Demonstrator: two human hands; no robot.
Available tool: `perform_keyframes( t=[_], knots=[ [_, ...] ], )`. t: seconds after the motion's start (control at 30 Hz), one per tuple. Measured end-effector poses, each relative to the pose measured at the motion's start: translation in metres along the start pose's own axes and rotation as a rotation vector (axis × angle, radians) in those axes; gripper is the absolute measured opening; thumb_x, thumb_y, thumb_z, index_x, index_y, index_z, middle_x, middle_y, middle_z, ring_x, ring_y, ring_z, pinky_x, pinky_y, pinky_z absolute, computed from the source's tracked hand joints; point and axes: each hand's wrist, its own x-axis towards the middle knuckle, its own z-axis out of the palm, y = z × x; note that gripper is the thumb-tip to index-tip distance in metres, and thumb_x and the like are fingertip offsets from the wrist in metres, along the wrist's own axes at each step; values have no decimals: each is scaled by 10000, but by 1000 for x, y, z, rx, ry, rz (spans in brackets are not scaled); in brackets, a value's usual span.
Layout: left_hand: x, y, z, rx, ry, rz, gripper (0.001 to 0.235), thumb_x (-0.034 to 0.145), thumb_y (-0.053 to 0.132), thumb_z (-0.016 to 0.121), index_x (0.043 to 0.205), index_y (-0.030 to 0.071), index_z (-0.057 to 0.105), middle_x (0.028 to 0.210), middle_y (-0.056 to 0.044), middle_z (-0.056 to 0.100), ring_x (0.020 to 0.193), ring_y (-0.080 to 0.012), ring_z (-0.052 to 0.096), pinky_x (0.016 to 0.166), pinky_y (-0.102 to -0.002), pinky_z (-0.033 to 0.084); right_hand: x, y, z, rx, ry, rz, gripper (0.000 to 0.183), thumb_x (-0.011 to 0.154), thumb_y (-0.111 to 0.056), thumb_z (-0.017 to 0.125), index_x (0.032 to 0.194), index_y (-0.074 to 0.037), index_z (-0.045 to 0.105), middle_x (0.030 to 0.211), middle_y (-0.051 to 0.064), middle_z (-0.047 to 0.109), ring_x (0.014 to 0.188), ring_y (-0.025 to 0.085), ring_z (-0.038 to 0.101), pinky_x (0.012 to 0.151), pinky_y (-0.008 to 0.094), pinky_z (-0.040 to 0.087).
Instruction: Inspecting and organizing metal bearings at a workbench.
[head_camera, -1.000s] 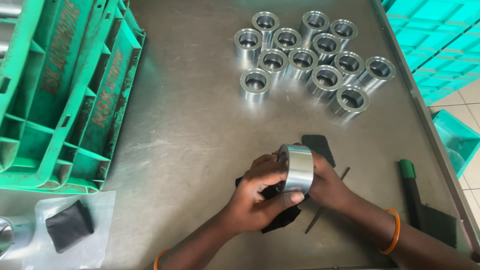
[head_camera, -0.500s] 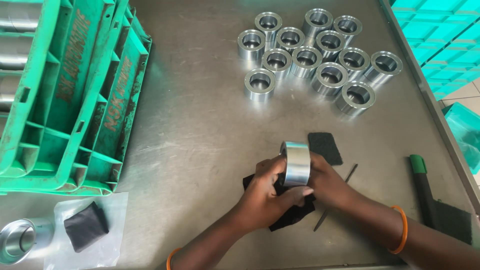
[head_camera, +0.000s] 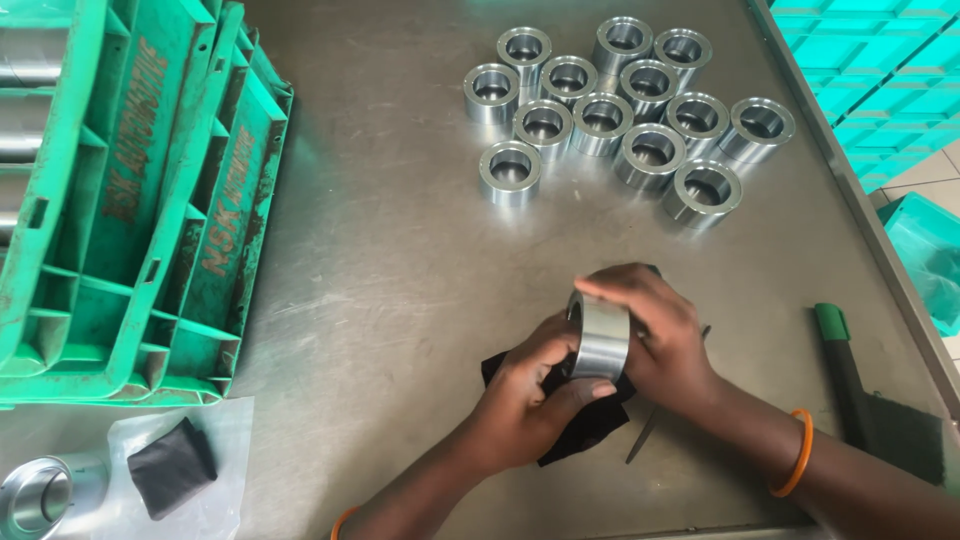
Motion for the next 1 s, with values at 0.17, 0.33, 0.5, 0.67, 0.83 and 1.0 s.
perform_keyframes(
  t=[0.17, 0.33, 0.5, 0.67, 0.83, 1.0],
  knots=[
    [0, 7, -1, 437, -8, 428, 298, 923, 70, 769, 1182, -3, 642, 1225, -159, 657, 1284, -284, 583, 1161, -420, 429, -5, 16, 0, 714, -321, 286, 377, 928, 47, 665, 1300, -17, 651, 1264, 161, 680, 1148, 284, 689, 963, 361, 547],
    [-1, 5, 3, 255, -10, 265, 279, 947, 81, 756, 1184, 4, 633, 1239, -140, 639, 1169, -247, 631, 1021, -358, 531, 1, -1, -4, 202, -98, 211, 497, 820, -22, 728, 1309, -61, 648, 1097, 62, 724, 979, 173, 734, 846, 302, 563],
    [0, -1, 1, 277, 13, 312, 267, 951, 79, 767, 1170, 6, 633, 1245, -139, 643, 1173, -236, 646, 1015, -360, 544, -6, 16, 2, 767, -353, 269, 390, 906, 59, 643, 1285, -31, 630, 1202, 156, 662, 1112, 300, 671, 947, 374, 535],
    [1, 1, 4, 231, 15, 195, 257, 957, 106, 755, 1168, 9, 645, 1199, -130, 648, 1122, -222, 657, 981, -358, 546, 2, -5, -3, 136, -64, 67, 506, 824, -5, 724, 1316, -66, 623, 1181, 89, 678, 1087, 235, 692, 920, 328, 545],
    [2, 7, 3, 358, 37, 356, 293, 917, 96, 764, 1149, -19, 628, 1215, -157, 640, 1214, -284, 600, 1033, -394, 498, -5, 12, 0, 600, -280, 259, 404, 871, 73, 663, 1261, -18, 614, 1271, 134, 634, 1153, 273, 664, 968, 356, 529],
    [0, 4, 1, 240, 3, 245, 259, 981, 109, 750, 1190, 4, 639, 1219, -122, 642, 1123, -223, 652, 986, -346, 539, -4, -1, 2, 195, -79, 230, 446, 873, 19, 687, 1309, -59, 635, 1085, 41, 682, 994, 171, 704, 889, 299, 547]
  ],
)
